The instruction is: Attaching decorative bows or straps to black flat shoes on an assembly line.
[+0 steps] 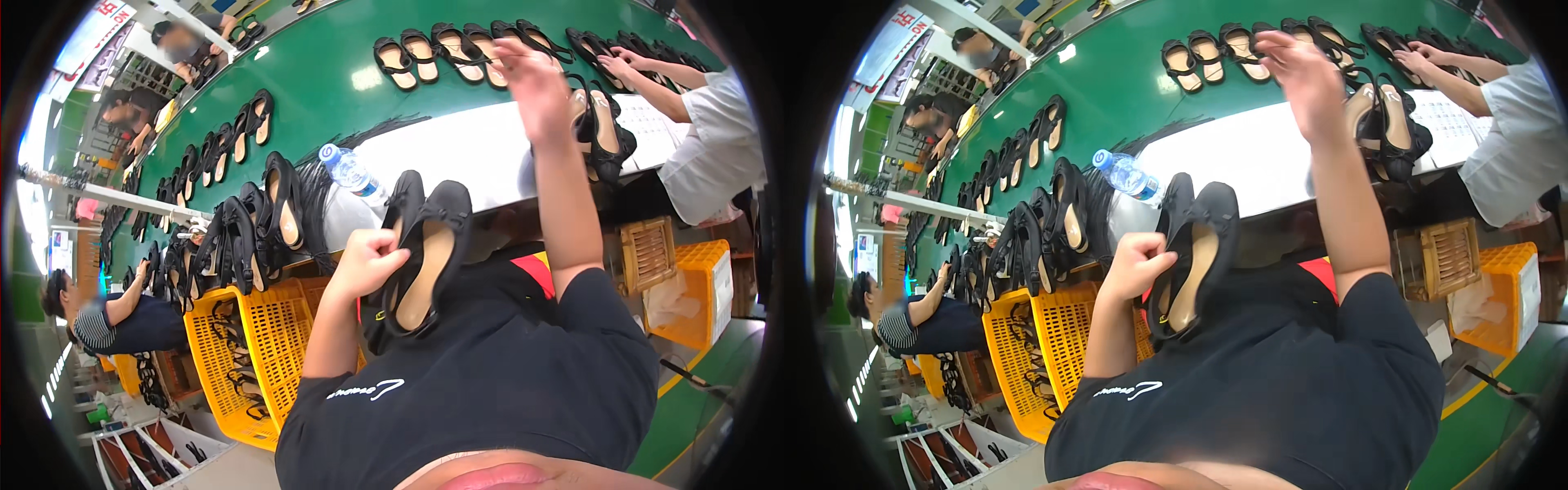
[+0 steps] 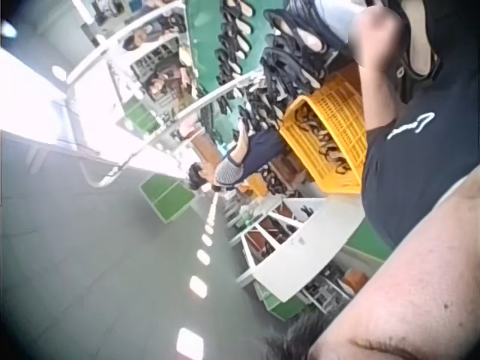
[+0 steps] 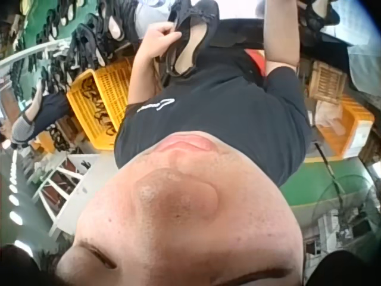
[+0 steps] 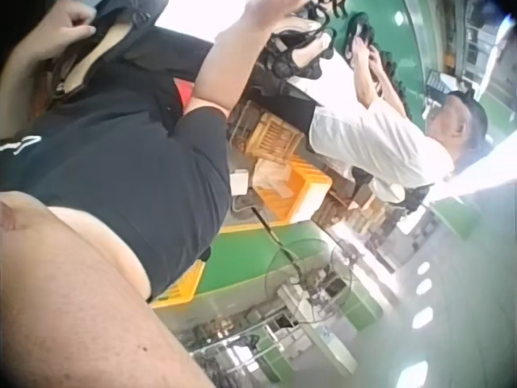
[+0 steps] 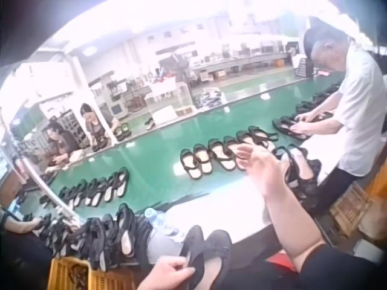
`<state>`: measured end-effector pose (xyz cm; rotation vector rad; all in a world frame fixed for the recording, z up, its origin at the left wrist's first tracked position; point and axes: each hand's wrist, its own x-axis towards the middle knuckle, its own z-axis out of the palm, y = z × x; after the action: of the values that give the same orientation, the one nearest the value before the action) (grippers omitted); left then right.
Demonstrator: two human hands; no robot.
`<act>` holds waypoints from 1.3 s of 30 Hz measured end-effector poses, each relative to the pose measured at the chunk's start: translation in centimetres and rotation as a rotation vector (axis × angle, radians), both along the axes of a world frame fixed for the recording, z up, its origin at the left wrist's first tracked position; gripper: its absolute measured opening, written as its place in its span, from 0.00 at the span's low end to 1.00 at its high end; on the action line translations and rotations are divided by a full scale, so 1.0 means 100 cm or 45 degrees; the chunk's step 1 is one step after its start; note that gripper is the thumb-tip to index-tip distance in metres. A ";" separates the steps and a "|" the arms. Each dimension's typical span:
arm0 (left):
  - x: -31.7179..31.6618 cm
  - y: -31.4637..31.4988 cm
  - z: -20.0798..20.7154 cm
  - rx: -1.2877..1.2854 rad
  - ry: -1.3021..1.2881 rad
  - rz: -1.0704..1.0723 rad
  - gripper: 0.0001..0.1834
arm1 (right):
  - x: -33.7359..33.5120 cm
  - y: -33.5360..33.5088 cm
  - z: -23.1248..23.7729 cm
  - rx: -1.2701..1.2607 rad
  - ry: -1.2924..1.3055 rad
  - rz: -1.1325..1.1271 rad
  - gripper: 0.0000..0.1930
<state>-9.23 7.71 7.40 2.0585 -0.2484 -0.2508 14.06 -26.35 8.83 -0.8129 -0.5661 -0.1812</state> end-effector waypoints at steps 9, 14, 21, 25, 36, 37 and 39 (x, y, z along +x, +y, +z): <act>0.078 -0.073 -0.034 0.201 -0.114 0.278 0.16 | -0.240 -0.188 0.051 0.227 -0.266 0.192 0.18; 0.150 -0.108 -0.026 0.714 -0.120 0.301 0.19 | -0.276 -0.167 -0.003 -0.626 0.121 0.105 0.19; 0.166 -0.093 -0.058 0.705 -0.143 0.272 0.27 | -0.236 -0.072 -0.045 -0.931 0.630 0.234 0.08; 0.165 -0.075 -0.072 0.664 -0.164 0.219 0.39 | -0.180 -0.031 -0.045 -0.952 0.592 0.099 0.18; 0.173 -0.086 -0.064 0.655 -0.136 0.185 0.25 | -0.047 0.064 -0.127 -1.903 -0.016 -0.658 0.11; 0.172 -0.086 -0.069 0.710 -0.161 0.175 0.24 | -0.048 0.067 -0.136 -1.879 -0.022 -0.705 0.11; 0.171 -0.083 -0.095 0.704 -0.508 0.144 0.20 | -0.047 0.067 -0.138 -1.866 0.002 -0.725 0.11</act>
<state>7.91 -0.59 -2.09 2.6557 -0.3290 0.1898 9.37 -19.62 -4.99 -2.4014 -0.3867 -0.2776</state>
